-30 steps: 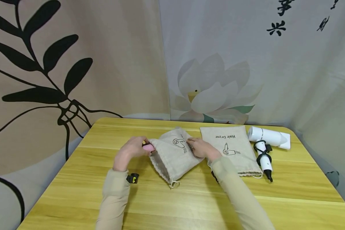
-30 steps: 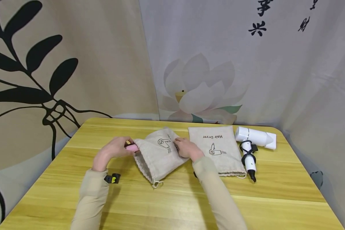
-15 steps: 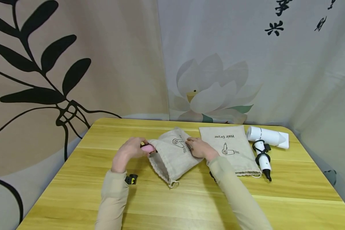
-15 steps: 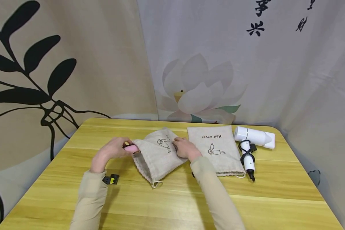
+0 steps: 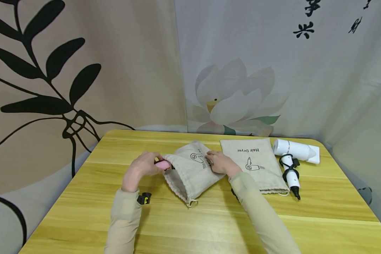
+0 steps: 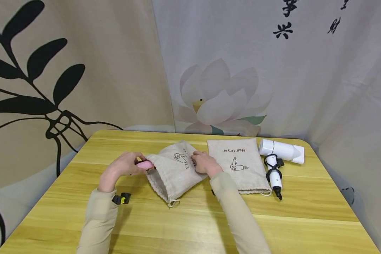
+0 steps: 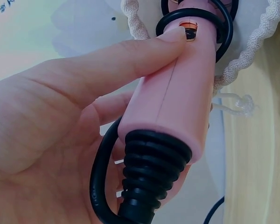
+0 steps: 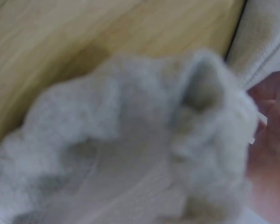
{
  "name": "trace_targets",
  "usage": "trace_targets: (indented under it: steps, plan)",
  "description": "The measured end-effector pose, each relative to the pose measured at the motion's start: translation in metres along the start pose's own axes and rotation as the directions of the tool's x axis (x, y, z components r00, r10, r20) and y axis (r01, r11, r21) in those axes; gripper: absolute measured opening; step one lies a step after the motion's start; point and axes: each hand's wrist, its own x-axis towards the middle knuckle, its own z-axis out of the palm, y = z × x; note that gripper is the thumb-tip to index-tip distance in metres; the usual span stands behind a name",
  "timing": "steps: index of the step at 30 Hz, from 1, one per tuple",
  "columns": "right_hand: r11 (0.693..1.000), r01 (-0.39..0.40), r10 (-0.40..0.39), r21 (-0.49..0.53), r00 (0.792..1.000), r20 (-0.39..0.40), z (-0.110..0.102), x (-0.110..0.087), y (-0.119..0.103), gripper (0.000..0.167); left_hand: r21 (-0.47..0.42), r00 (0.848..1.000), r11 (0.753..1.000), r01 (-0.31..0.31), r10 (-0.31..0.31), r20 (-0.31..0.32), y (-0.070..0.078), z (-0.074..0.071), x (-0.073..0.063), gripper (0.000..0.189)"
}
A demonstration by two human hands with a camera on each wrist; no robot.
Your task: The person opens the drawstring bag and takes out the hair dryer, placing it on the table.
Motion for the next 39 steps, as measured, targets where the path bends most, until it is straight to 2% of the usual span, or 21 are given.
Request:
trace_targets:
  steps: [11, 39]
  plan:
    - [1.000, 0.002, -0.002, 0.002, 1.000, -0.007, 0.000, 0.002, -0.001, 0.042, 0.015, 1.000, 1.000, -0.018, 0.018, 0.000, -0.003, -0.003, -0.005, 0.044]
    - [0.999, -0.033, 0.034, 0.027, 0.999, -0.034, 0.003, 0.002, -0.002, 0.044, -0.032, 1.000, 0.999, -0.004, 0.005, 0.025, -0.016, -0.010, -0.018, 0.041]
